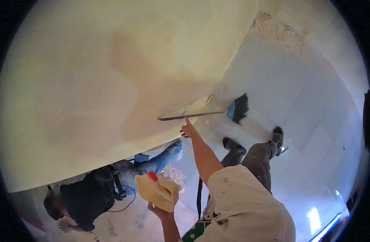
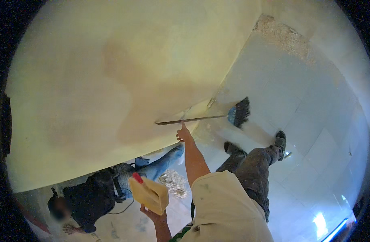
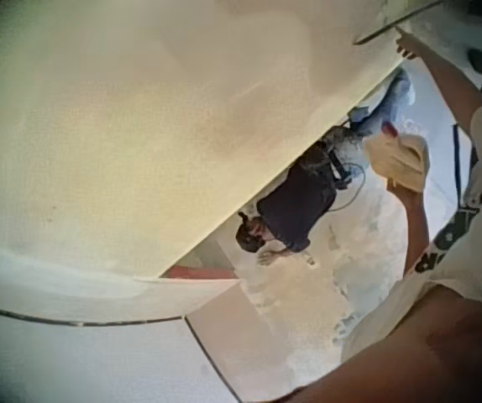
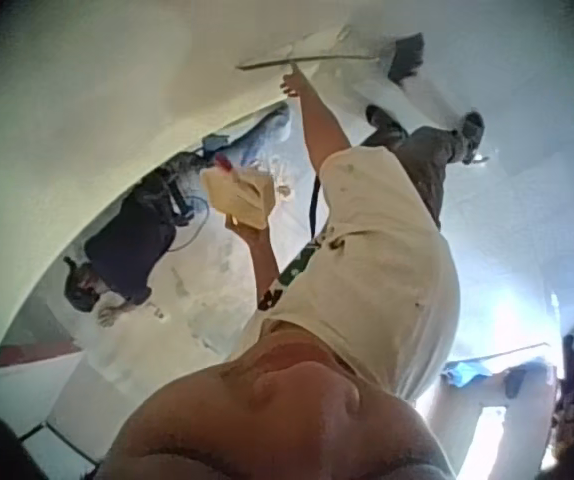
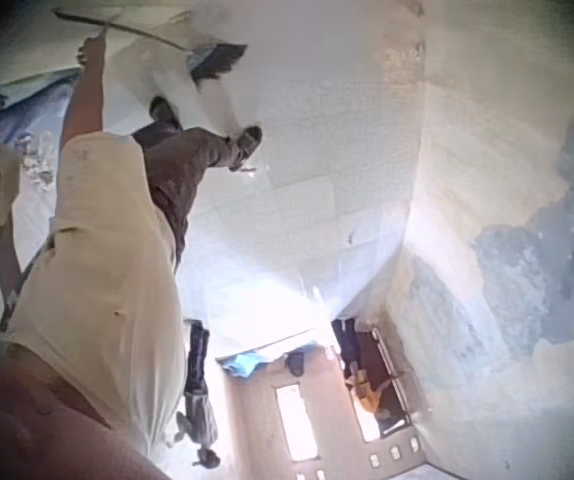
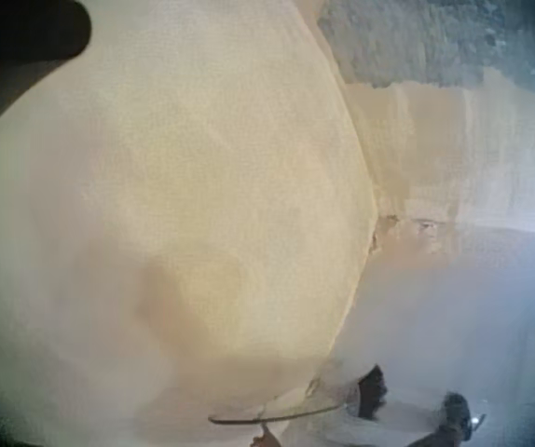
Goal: Sweeping dust and debris from the floor into a dustpan using a broom.
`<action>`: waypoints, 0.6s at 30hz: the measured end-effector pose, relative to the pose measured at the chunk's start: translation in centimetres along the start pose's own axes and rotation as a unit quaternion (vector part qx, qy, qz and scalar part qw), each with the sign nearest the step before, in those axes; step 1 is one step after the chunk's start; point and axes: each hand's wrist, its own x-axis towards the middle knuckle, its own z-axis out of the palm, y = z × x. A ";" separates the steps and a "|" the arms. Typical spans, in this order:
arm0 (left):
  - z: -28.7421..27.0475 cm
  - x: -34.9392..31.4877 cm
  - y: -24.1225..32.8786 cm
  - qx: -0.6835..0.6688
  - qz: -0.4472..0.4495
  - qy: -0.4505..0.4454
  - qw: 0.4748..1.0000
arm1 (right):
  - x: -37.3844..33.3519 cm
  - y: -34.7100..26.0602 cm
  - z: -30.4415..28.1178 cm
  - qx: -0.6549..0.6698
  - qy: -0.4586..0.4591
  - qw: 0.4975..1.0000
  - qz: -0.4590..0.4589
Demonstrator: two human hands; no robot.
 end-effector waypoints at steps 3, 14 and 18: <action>-0.9 -2.3 3.1 0.009 0.051 0.045 0.998 | 1.6 -0.2 4.6 -0.061 -0.001 0.997 -0.036; 3.9 -5.1 -0.2 0.012 -0.013 0.005 1.000 | 5.1 -0.5 -3.8 -0.379 0.012 0.909 -0.174; 6.8 -9.8 -1.0 0.056 -0.020 -0.031 0.998 | -1.9 2.1 -1.6 -0.491 -0.019 0.868 -0.066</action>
